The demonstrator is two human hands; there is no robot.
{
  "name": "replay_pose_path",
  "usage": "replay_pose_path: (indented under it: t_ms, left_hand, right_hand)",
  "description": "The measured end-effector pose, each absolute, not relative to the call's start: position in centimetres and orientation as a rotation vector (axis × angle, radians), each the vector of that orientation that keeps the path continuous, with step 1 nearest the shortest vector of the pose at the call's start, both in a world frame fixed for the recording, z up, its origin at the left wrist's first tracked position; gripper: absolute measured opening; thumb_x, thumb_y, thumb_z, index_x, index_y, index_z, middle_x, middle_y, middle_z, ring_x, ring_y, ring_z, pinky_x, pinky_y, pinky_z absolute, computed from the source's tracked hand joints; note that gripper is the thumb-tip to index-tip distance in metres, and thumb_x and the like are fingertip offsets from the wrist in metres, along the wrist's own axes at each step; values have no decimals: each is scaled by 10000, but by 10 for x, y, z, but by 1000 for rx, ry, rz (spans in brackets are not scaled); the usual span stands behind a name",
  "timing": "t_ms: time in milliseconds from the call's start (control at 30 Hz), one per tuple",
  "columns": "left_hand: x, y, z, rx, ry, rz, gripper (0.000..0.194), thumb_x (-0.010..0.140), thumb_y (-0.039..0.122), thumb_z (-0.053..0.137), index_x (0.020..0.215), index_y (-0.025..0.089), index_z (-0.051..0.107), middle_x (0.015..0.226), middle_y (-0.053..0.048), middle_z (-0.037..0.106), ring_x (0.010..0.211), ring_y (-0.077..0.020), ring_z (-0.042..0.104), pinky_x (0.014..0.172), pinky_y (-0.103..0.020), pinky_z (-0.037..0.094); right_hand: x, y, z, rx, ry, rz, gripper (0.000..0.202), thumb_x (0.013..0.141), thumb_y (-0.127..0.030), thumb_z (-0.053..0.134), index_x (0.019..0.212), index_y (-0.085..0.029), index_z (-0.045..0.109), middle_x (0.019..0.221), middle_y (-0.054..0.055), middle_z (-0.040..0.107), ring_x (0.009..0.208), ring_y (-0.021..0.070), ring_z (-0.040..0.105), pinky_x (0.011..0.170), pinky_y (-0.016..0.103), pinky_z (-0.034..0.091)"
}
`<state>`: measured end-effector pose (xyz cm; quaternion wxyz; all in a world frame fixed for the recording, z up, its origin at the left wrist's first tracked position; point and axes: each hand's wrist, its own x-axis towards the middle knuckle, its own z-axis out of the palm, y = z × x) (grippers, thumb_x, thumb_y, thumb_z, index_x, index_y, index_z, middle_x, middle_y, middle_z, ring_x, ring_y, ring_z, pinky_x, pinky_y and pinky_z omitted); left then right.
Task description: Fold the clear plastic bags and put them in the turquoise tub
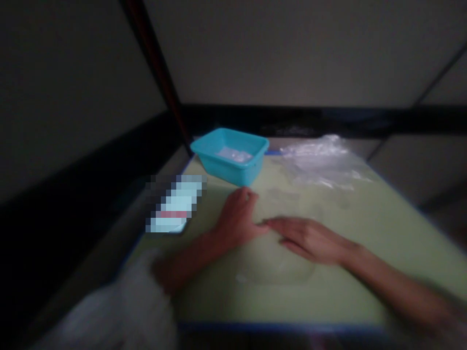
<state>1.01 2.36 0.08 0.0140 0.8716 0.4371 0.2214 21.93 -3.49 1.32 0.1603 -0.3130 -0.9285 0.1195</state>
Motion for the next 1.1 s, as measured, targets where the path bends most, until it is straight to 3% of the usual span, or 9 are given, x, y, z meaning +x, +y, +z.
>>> replay_pose_path:
  t_ms: [267, 433, 500, 600, 667, 733, 900, 1100]
  left_hand:
    - [1, 42, -10, 2697, 1426, 725, 750, 591, 566, 743, 1130, 137, 448, 1220, -178, 429, 1136, -348, 452, 960, -511, 399]
    - [-3, 52, -19, 2662, 1366, 755, 855, 593, 554, 758, 1231, 127, 382, 1393, -217, 322, 1304, -383, 329, 1041, -525, 337]
    - [-3, 52, -17, 2667, 1306, 817, 785, 622, 508, 758, 1214, 131, 407, 1357, -199, 393, 1280, -355, 380, 1038, -499, 359]
    - [-1, 40, -11, 2698, 1177, 905, 466, 723, 375, 701, 1087, 161, 505, 1148, -114, 575, 1103, -267, 541, 964, -415, 450]
    - [3, 28, -8, 2723, 1106, 856, 212, 784, 258, 624, 963, 166, 559, 1010, -79, 628, 974, -224, 598, 884, -363, 496]
    - [8, 16, -8, 2731, 1028, 740, 108, 837, 202, 540, 930, 163, 580, 999, -74, 642, 952, -203, 610, 870, -337, 507]
    - [11, 9, -12, 2722, 998, 671, 238, 889, 216, 461, 1096, 142, 554, 1228, -116, 575, 1185, -214, 514, 1033, -364, 417]
    - [-1, 42, -13, 2724, 1139, 614, 316, 888, 277, 474, 1148, 111, 543, 1314, -158, 512, 1281, -260, 425, 1078, -431, 351]
  right_hand:
    - [220, -35, 8, -873, -2681, 197, 387, 940, -226, 440, 1301, -101, 499, 1354, 163, 517, 1236, 224, 505, 1023, 394, 447]
    - [218, -35, 8, -847, -2738, 106, 347, 946, -206, 425, 1228, -61, 564, 1330, 189, 532, 1225, 239, 515, 1031, 374, 442]
    - [217, -35, 8, -850, -2751, 96, 346, 950, -205, 416, 1222, -58, 573, 1317, 186, 546, 1234, 234, 506, 1043, 365, 430]
    - [217, -35, 8, -836, -2752, 89, 349, 954, -198, 406, 1222, -51, 576, 1314, 186, 548, 1249, 223, 490, 1059, 355, 412]
    - [217, -35, 8, -829, -2745, 91, 348, 952, -195, 412, 1228, -59, 573, 1316, 174, 550, 1253, 212, 486, 1065, 350, 406]
    - [217, -35, 7, -834, -2733, 101, 344, 950, -196, 419, 1238, -82, 570, 1309, 152, 562, 1249, 200, 490, 1064, 352, 410]
    - [218, -35, 7, -840, -2698, 133, 335, 947, -198, 428, 1226, -99, 585, 1298, 153, 568, 1231, 210, 511, 1031, 380, 448]
    - [219, -36, 8, -830, -2712, 99, 326, 946, -183, 428, 1215, -95, 591, 1291, 152, 575, 1229, 208, 512, 1037, 372, 442]
